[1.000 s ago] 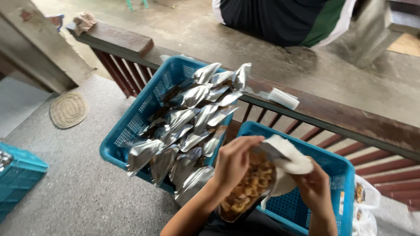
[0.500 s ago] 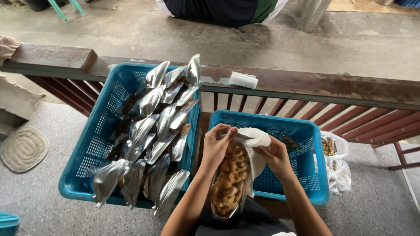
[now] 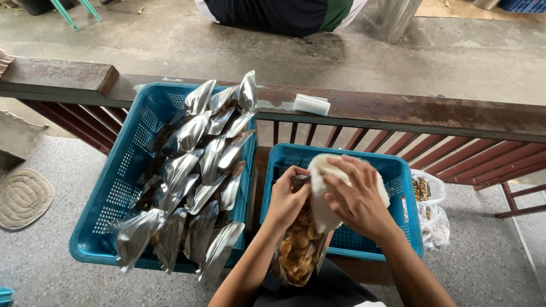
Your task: The person wipes the exterior of plastic bags containing snacks with a cloth and places them back into a blue plastic crate.
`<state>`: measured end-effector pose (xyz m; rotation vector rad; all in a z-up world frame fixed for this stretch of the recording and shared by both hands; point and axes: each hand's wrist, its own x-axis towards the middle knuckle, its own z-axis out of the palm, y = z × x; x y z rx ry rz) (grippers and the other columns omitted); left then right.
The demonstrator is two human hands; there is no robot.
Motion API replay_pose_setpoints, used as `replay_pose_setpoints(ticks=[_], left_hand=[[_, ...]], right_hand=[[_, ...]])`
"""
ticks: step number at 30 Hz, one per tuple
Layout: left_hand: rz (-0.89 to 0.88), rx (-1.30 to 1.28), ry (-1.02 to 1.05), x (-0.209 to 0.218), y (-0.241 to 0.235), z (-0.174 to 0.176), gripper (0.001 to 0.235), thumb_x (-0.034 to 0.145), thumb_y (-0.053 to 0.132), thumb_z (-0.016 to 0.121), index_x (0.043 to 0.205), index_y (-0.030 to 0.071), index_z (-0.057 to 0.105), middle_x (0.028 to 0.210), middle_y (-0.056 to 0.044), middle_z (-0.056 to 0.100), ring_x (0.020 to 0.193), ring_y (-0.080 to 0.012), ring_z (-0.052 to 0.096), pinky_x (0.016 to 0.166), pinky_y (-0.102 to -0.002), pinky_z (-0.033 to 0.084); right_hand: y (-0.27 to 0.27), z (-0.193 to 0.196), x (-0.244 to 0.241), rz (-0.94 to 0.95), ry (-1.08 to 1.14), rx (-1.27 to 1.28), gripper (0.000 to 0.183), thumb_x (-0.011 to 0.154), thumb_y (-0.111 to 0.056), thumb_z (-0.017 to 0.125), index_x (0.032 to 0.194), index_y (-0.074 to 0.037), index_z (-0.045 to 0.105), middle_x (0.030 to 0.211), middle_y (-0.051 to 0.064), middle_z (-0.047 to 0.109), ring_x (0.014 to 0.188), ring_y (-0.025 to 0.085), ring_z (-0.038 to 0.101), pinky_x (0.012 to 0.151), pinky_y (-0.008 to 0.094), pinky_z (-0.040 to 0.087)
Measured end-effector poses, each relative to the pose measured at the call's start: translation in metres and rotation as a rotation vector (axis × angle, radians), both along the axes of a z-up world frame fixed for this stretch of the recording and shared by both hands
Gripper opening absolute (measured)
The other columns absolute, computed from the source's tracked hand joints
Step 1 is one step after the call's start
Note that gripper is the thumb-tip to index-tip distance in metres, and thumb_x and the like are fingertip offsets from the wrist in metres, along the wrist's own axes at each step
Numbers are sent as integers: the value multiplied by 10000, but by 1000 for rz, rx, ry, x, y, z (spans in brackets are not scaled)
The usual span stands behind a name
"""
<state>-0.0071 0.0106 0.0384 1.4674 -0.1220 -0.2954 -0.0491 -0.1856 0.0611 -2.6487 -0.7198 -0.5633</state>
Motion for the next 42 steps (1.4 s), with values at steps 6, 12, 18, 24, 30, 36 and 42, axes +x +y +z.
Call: replay_pose_setpoints(ticks=[6,12,18,24,30,36,42], left_hand=[[-52,-143,-84,-6,1,-2,254,1035,199,559,1145,8,684,1007,-57,735,928,-104,666,832,-239,528],[-15,-193,-5,-12,-2,3,279,1053,107,457,1200,18,677,941,-35,701,843,-71,576,754,-230,485],[38,87,-295,-17,3,6,321,1099,222,486,1106,-20,696,709,-86,640,639,-111,552,604,-275,464],[110,-4,-276,-23,-1,4,383,1097,282,487,1052,-14,725,735,-49,690,668,-77,554,586,-267,478],[85,20,-421,-28,0,22,277,1057,176,499,1136,13,709,802,-109,752,697,-127,707,618,-279,542],[65,7,-438,-19,10,27,234,1084,139,493,1106,15,690,831,-125,761,699,-159,729,627,-288,554],[169,87,-476,-22,10,20,264,1064,171,500,1090,-1,699,803,-118,749,686,-157,696,627,-282,535]], right_hand=[[9,26,17,-62,-25,-50,410,803,-388,750,1059,-68,735,1475,92,431,1398,411,280,1134,603,237],[23,30,21,-55,37,-46,203,777,-77,706,975,-76,752,1480,26,469,1469,373,287,1188,553,267],[25,43,18,183,272,243,338,772,1,650,1080,-75,767,1548,68,389,1498,418,219,1222,596,192],[31,44,9,-79,-89,-151,175,795,-140,750,947,-54,736,1380,48,494,1399,396,307,1127,608,261],[29,49,6,74,185,203,163,843,-50,693,994,-83,743,1320,38,517,1435,365,317,1173,524,309],[40,59,7,198,337,386,311,885,-24,679,1184,-63,757,1474,116,404,1419,377,256,1134,570,279],[34,47,8,48,209,118,260,817,-136,723,1070,-99,767,1334,26,510,1292,351,350,1112,506,353]])
